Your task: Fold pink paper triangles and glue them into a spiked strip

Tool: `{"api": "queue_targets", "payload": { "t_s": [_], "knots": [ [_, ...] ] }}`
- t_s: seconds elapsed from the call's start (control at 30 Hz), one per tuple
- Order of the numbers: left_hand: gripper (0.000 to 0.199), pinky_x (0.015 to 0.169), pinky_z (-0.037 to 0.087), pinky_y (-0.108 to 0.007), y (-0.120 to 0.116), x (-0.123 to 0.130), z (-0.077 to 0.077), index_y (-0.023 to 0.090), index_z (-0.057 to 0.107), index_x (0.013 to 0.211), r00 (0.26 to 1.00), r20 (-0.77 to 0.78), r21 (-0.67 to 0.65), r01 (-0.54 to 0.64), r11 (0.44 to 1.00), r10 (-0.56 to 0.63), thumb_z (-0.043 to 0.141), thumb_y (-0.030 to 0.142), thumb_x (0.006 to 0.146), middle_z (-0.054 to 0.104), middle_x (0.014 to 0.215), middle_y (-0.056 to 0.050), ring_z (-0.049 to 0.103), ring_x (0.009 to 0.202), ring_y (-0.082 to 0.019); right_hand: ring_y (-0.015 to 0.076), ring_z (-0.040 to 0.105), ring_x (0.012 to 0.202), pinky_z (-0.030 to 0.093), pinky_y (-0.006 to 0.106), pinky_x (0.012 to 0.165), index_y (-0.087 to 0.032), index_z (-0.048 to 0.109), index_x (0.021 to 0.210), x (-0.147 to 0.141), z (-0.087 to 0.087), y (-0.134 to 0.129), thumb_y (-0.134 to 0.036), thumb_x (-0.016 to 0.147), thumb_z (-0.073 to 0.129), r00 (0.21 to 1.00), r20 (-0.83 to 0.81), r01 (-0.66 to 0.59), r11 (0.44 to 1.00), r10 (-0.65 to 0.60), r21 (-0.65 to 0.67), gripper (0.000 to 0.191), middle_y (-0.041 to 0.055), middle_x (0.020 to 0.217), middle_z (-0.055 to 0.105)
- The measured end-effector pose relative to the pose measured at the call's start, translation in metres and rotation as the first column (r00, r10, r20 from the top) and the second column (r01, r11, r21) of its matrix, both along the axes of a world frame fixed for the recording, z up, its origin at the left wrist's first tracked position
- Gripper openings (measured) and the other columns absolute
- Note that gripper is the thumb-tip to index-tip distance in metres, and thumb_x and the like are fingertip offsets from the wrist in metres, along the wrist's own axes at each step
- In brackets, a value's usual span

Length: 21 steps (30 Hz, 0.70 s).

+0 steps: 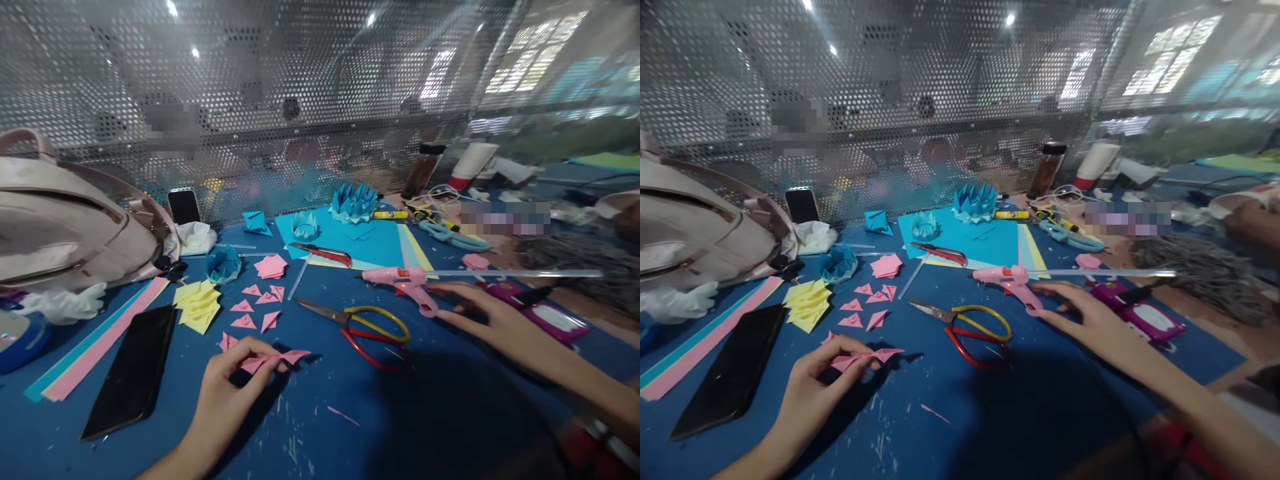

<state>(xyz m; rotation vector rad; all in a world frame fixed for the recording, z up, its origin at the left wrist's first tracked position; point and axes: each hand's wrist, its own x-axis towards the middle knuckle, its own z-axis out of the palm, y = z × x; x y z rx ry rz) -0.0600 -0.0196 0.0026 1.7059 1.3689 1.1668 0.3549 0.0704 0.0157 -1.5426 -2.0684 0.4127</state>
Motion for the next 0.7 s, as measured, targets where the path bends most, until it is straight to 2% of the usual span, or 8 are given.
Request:
{"api": "queue_targets", "payload": {
  "t_s": [0.07,0.17,0.3,0.37,0.43,0.53,0.63,0.7],
  "knots": [
    [0.014,0.065,0.052,-0.017,-0.001,-0.001,0.0,0.021,0.071,0.079,1.0,-0.008,0.024,-0.028,0.999,0.028,0.062,0.025,0.089,0.074,0.072,0.001,0.068,0.067,-0.013,0.0312,0.068,0.091,0.055,0.037,0.078,-0.018,0.069,0.113,-0.014,-0.001,0.018,-0.05,0.078,0.069,0.999,0.03,-0.009,0.998,0.011,-0.07,0.047,0.0143,0.118,0.068],
    [0.013,0.062,0.052,-0.017,-0.002,-0.003,0.0,0.021,0.071,0.079,0.998,-0.007,0.04,-0.058,0.998,0.058,0.063,0.027,0.088,0.074,0.071,0.001,0.068,0.065,-0.013,0.0322,0.067,0.087,0.053,0.04,0.077,-0.013,0.074,0.102,-0.029,-0.003,0.034,-0.057,0.08,0.063,0.997,0.063,-0.028,0.983,0.04,-0.18,0.05,0.0138,0.099,0.073],
    [0.012,0.063,0.052,-0.017,-0.002,-0.005,-0.001,0.022,0.071,0.081,0.997,-0.018,0.038,-0.071,0.997,0.071,0.062,0.027,0.088,0.075,0.073,0.001,0.068,0.066,-0.013,0.03,0.065,0.089,0.05,0.038,0.082,-0.015,0.075,0.103,-0.044,0.007,0.034,-0.059,0.084,0.057,0.997,0.045,-0.056,0.988,0.064,-0.147,0.051,0.0122,0.101,0.073],
    [0.013,0.063,0.052,-0.018,-0.001,-0.006,-0.002,0.022,0.071,0.081,0.997,-0.02,0.033,-0.074,0.997,0.075,0.062,0.028,0.088,0.075,0.074,0.001,0.069,0.067,-0.014,0.0285,0.064,0.086,0.05,0.035,0.077,-0.016,0.076,0.102,-0.051,0.018,0.027,-0.061,0.082,0.059,0.998,0.009,-0.067,0.988,0.069,-0.137,0.053,0.0112,0.098,0.073],
    [0.014,0.062,0.053,-0.018,0.001,-0.006,-0.002,0.021,0.071,0.08,0.997,-0.012,0.027,-0.074,0.997,0.074,0.062,0.029,0.088,0.075,0.073,0.0,0.069,0.067,-0.014,0.0219,0.06,0.068,0.048,0.03,0.062,-0.015,0.076,0.104,-0.059,0.031,0.019,-0.064,0.082,0.058,0.993,-0.064,-0.11,0.971,0.099,-0.214,0.056,0.0089,0.085,0.071],
    [0.016,0.061,0.053,-0.019,0.003,-0.006,-0.001,0.02,0.071,0.08,0.997,0.017,0.008,-0.081,0.997,0.081,0.062,0.03,0.088,0.074,0.072,-0.001,0.067,0.065,-0.014,0.012,0.046,0.051,0.037,0.023,0.046,-0.015,0.076,0.1,-0.075,0.043,0.008,-0.07,0.08,0.057,0.946,-0.255,-0.287,0.88,0.2,-0.378,0.061,0.0054,0.073,0.065],
    [0.017,0.061,0.053,-0.02,0.004,-0.006,0.0,0.019,0.071,0.08,0.995,0.049,-0.031,-0.084,0.996,0.086,0.062,0.031,0.088,0.074,0.072,-0.002,0.067,0.064,-0.015,0.0098,0.045,0.052,0.032,0.019,0.043,-0.014,0.076,0.088,-0.094,0.044,0.002,-0.074,0.076,0.058,0.854,-0.402,-0.5,0.737,0.331,-0.456,0.063,0.0055,0.074,0.062],
    [0.017,0.061,0.053,-0.021,0.004,-0.007,0.0,0.018,0.071,0.081,0.995,0.058,-0.056,-0.082,0.995,0.086,0.062,0.031,0.088,0.074,0.073,-0.003,0.067,0.066,-0.016,0.0091,0.045,0.053,0.032,0.018,0.042,-0.013,0.075,0.087,-0.106,0.041,0.002,-0.073,0.078,0.057,0.805,-0.446,-0.584,0.657,0.392,-0.477,0.063,0.0052,0.074,0.061]
  ]
}}
